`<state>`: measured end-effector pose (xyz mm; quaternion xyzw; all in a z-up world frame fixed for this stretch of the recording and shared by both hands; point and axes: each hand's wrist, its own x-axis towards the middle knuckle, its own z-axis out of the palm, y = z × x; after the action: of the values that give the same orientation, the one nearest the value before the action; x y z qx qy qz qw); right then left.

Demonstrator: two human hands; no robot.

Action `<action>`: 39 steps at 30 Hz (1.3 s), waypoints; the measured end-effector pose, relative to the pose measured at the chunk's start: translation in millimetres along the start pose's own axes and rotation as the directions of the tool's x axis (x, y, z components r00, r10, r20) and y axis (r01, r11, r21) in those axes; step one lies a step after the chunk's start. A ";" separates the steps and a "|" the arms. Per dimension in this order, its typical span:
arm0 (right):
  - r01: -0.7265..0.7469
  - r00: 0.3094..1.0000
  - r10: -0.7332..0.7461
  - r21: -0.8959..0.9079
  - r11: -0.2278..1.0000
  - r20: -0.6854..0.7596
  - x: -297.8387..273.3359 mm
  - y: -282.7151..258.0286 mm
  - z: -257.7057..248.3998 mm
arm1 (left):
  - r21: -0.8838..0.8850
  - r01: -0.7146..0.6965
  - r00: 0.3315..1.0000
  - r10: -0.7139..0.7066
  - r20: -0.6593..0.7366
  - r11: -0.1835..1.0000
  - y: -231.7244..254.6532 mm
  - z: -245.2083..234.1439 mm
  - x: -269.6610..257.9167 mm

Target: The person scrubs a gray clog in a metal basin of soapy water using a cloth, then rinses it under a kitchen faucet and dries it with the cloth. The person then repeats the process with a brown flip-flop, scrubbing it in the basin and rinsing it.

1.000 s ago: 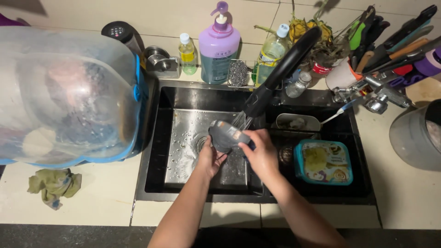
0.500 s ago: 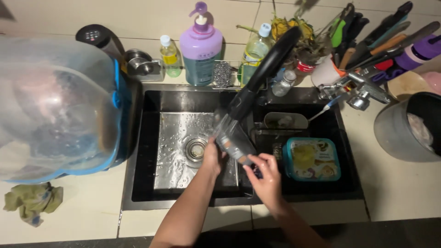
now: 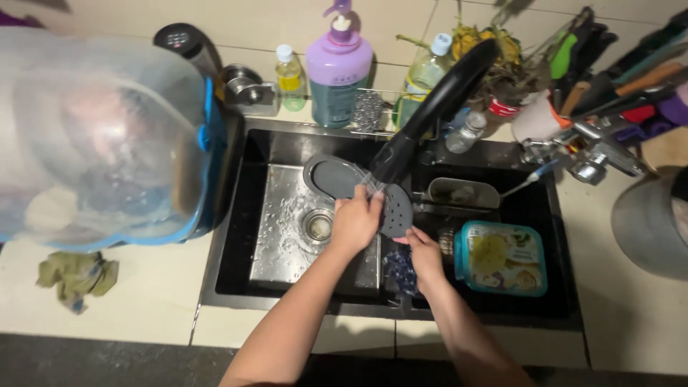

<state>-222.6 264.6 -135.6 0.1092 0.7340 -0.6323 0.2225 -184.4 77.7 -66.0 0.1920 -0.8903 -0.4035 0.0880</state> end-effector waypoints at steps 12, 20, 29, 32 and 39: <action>0.439 0.881 -0.402 -0.117 0.891 0.247 -12.2 -99.0 35.0 | -0.664 0.502 0.865 -0.317 0.389 0.554 -90.3 -52.8 8.7; 0.563 0.765 -0.513 -0.018 0.826 0.388 -25.7 -122.1 35.6 | -0.789 0.586 0.797 -0.305 0.521 0.183 -103.8 -15.5 6.1; 0.518 0.848 -0.468 -0.200 0.832 0.251 -27.8 -93.8 10.0 | -0.794 0.551 0.804 -0.417 0.423 0.257 -103.1 -5.8 2.5; 0.384 0.922 -0.370 -0.161 0.909 0.112 -25.2 -84.0 1.7 | -0.709 0.339 0.940 -0.257 0.225 0.619 -120.5 34.9 20.7; 0.542 0.834 -0.508 -0.149 0.827 0.216 -51.7 -90.3 19.8 | -0.705 0.552 0.790 -0.552 0.269 0.446 -100.1 18.1 4.9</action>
<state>-213.4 235.7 -34.1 -0.1739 0.7751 -0.5973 0.1102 -167.4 27.9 -153.3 0.4157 -0.5276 -0.7404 0.0236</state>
